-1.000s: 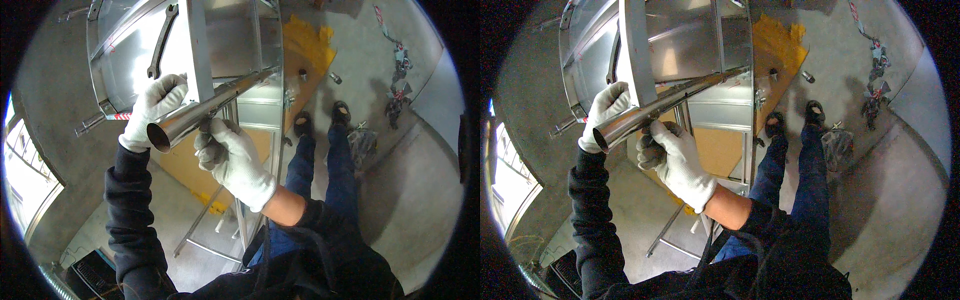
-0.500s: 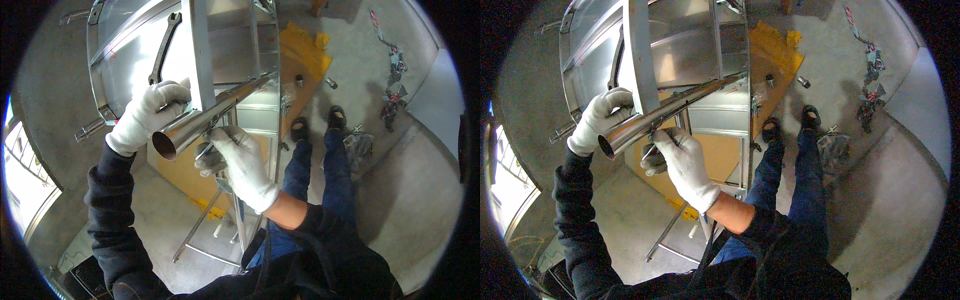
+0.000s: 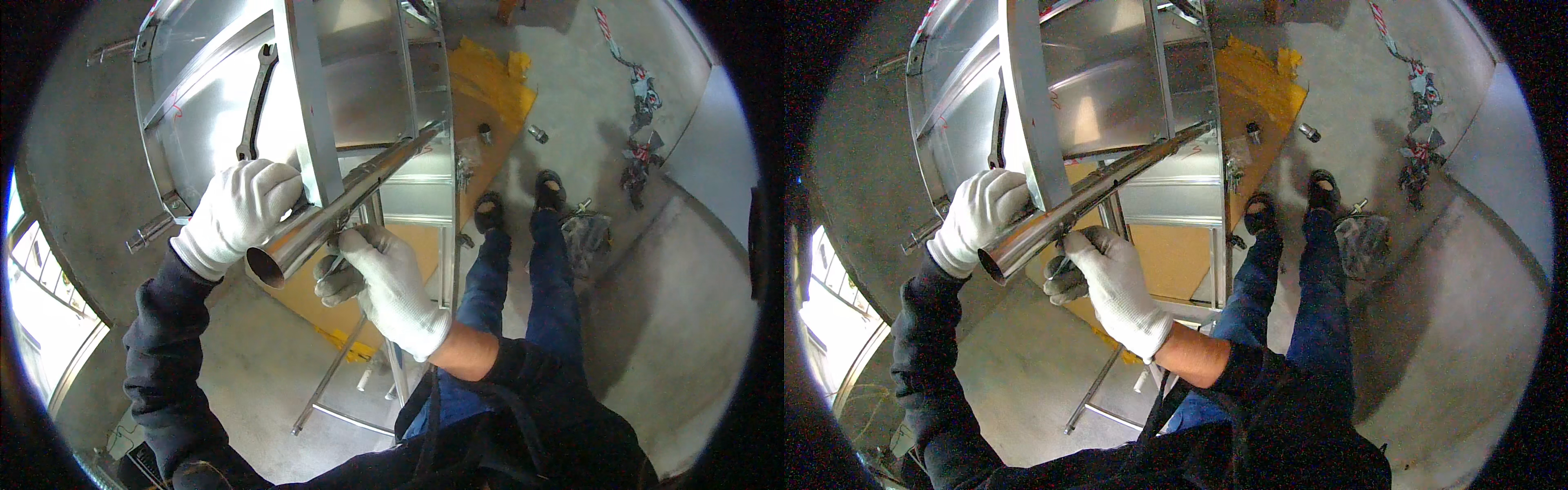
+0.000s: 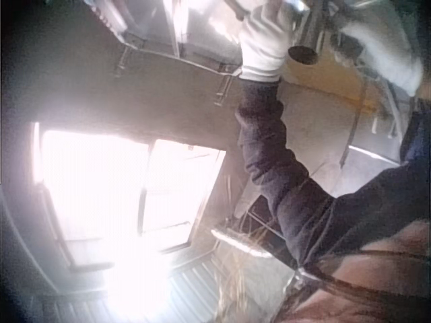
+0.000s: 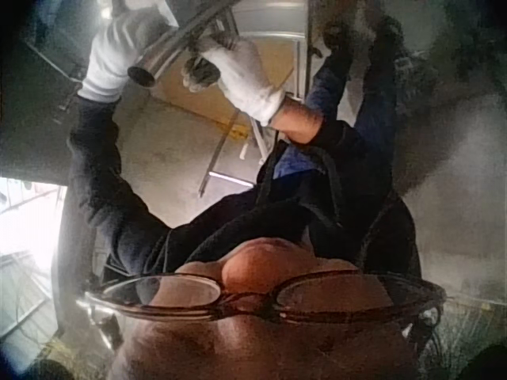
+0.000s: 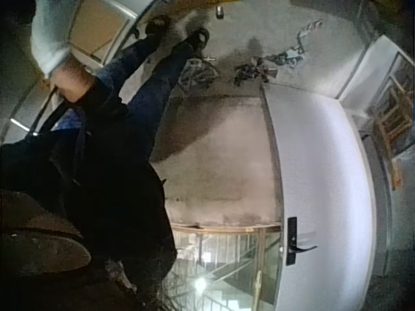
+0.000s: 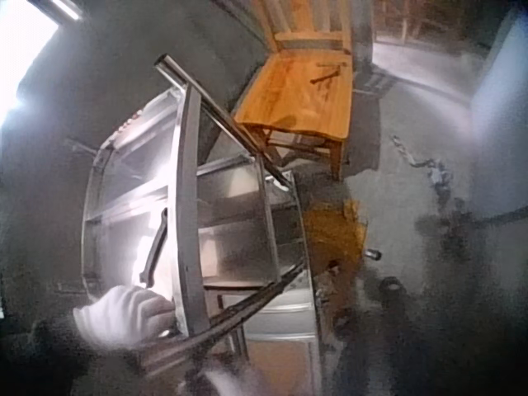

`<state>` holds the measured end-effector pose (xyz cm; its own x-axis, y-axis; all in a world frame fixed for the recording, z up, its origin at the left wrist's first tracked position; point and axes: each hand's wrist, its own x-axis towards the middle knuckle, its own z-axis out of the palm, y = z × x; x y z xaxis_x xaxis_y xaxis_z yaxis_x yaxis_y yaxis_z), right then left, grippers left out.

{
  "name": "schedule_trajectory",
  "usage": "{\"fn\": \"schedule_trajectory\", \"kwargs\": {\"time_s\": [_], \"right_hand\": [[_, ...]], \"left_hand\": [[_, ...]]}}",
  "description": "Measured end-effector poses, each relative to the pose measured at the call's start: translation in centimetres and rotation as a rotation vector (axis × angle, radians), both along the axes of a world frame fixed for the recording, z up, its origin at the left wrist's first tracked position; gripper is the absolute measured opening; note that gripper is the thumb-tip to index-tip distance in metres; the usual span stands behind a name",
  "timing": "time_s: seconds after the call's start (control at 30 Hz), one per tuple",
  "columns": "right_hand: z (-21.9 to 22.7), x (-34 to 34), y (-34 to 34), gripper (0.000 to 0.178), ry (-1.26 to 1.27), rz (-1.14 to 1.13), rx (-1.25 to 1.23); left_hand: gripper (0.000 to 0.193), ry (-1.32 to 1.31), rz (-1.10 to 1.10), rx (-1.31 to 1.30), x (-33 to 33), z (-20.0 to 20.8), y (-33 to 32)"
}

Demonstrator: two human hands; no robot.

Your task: The person assembles a metal frame by inserting a cylindrical metal tube into a joint and tightening it with a wrench. They then use a screwdriver to secure additional fasteners on the frame.

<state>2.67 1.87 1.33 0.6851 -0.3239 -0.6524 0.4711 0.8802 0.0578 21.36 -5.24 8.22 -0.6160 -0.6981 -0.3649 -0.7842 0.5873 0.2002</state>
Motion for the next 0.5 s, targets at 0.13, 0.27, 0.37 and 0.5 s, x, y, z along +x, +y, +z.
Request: {"fn": "schedule_trajectory", "kwargs": {"time_s": [0.13, 0.27, 0.37, 0.5], "right_hand": [[0.2, 0.0, 0.0, 0.025, -0.016, -0.033, 0.014], [0.1, -0.3, -0.1, 0.025, -0.103, -0.007, 0.059], [0.1, -0.2, 0.0, 0.024, -0.163, -0.064, 0.164], [0.3, -0.4, -0.3, 0.025, -0.201, -0.062, 0.272]], "left_hand": [[0.021, 0.034, -0.034, -0.079, 1.2, -1.0, 1.0], [0.031, 0.099, -0.034, -0.116, 1.5, -1.3, 1.3], [0.037, 0.132, -0.066, -0.113, 1.8, -1.6, 1.3], [0.038, 0.154, -0.069, -0.101, 2.1, -1.9, 1.2]]}}
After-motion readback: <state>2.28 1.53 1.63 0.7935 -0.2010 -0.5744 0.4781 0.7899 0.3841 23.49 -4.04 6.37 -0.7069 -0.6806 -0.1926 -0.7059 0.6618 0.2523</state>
